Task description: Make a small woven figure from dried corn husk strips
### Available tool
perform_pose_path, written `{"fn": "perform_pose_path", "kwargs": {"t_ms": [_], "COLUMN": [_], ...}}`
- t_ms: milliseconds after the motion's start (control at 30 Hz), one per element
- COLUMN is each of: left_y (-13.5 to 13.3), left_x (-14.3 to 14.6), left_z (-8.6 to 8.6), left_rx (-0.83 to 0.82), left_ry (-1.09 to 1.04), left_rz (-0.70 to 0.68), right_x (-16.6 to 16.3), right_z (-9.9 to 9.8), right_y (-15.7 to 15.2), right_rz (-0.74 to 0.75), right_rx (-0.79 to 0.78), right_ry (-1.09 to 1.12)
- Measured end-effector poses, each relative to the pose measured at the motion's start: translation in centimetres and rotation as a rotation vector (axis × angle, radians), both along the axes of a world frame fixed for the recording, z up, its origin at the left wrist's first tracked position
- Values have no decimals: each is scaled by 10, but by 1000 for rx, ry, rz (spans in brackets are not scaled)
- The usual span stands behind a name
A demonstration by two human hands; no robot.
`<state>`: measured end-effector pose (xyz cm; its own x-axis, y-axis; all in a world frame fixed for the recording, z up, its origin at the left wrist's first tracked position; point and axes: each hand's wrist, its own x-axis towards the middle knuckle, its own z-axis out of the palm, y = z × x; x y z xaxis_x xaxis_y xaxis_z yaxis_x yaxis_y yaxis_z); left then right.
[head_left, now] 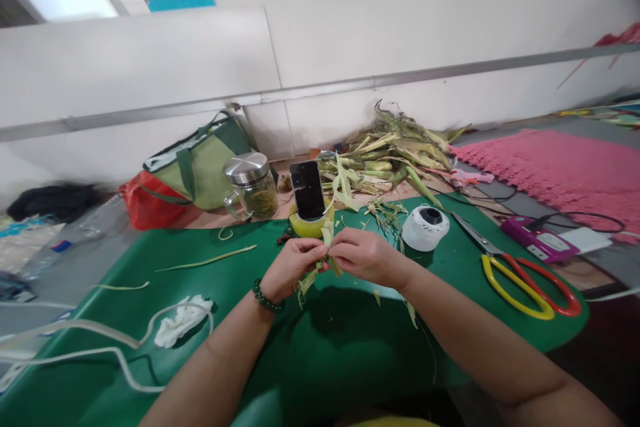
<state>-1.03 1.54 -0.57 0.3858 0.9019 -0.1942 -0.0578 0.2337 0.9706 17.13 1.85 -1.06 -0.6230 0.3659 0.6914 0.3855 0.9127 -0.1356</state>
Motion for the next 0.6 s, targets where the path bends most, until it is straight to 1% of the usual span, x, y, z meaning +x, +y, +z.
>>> {"fn": "perform_pose_path", "kwargs": {"t_ms": [100, 233, 300, 367, 500, 600], "left_y": [-3, -7, -8, -9, -7, -6], "left_x": [3, 7, 8, 8, 8, 7], "left_z": [1, 5, 6, 7, 6, 5], "left_rx": [54, 124, 139, 130, 126, 145], "left_ry": [23, 51, 48, 35, 33, 57], "left_rz": [50, 142, 170, 184, 193, 196], "right_x": [-1, -4, -7, -9, -14, -14], "right_z": [-5, -9, -10, -10, -11, -9], "right_y": [3, 2, 0, -2, 1, 6], "right_rz": [20, -11, -35, -66, -126, -76], "right_rx": [-127, -215, -287, -433, -848, -1101], "right_ry": [131, 246, 299, 382, 555, 586]}}
